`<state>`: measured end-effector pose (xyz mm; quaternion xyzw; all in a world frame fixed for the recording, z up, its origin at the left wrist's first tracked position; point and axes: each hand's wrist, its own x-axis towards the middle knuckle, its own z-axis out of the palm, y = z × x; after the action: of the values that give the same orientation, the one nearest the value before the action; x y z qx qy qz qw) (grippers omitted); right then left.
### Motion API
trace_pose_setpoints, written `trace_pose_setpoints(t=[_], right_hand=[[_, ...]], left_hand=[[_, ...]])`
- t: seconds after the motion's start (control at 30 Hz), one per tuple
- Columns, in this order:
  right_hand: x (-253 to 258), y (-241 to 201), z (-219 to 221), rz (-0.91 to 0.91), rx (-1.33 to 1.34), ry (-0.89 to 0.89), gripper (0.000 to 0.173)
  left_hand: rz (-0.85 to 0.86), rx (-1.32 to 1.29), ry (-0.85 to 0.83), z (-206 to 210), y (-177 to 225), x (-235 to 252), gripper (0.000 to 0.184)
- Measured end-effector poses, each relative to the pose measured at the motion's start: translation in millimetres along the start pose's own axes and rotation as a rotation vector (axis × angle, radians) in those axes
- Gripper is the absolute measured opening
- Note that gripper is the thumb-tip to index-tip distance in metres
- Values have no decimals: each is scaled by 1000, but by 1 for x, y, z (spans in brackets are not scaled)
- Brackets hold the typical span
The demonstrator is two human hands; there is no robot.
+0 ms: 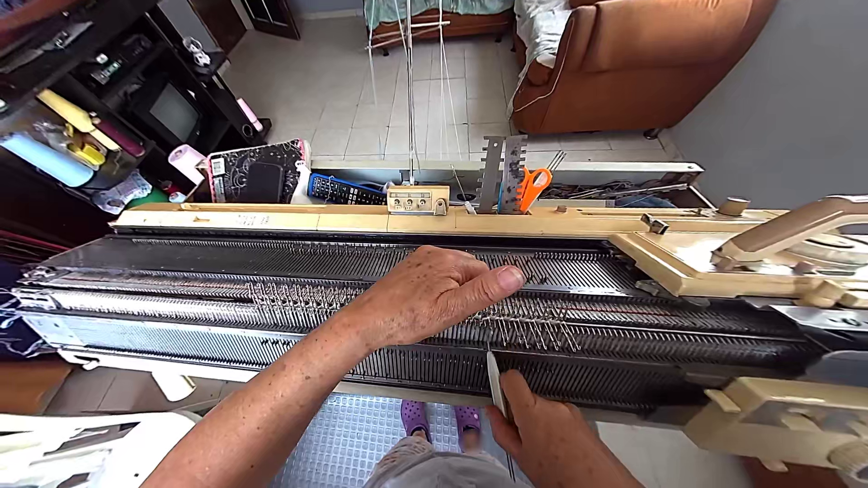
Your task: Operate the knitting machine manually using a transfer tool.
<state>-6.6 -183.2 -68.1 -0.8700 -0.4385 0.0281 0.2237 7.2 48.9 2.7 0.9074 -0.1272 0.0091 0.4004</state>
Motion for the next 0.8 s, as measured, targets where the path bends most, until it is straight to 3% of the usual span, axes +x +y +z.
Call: trace_pose_setpoints(t=[0.1,0.27,0.47,0.67,0.73,0.8], right_hand=[[-1,-2,-2,2,-8,-71,19],[-1,1,15,-28,-47,157,16],[-3,-2,5,-3,-16,-1,18],[-1,0,19,-17,-27,183,16],[0,0,17,14,123,145,19],[2,-4,4,123,533,-40,20]], left_hand=[[13,-6,8,1,-1,0,67],[-9,-18,2,0,0,0,66],[-8,-15,-5,-1,1,0,68],[-9,-17,-9,-1,0,1,67],[-10,-26,-7,-1,0,1,66],[-14,-35,-6,-1,0,0,66]])
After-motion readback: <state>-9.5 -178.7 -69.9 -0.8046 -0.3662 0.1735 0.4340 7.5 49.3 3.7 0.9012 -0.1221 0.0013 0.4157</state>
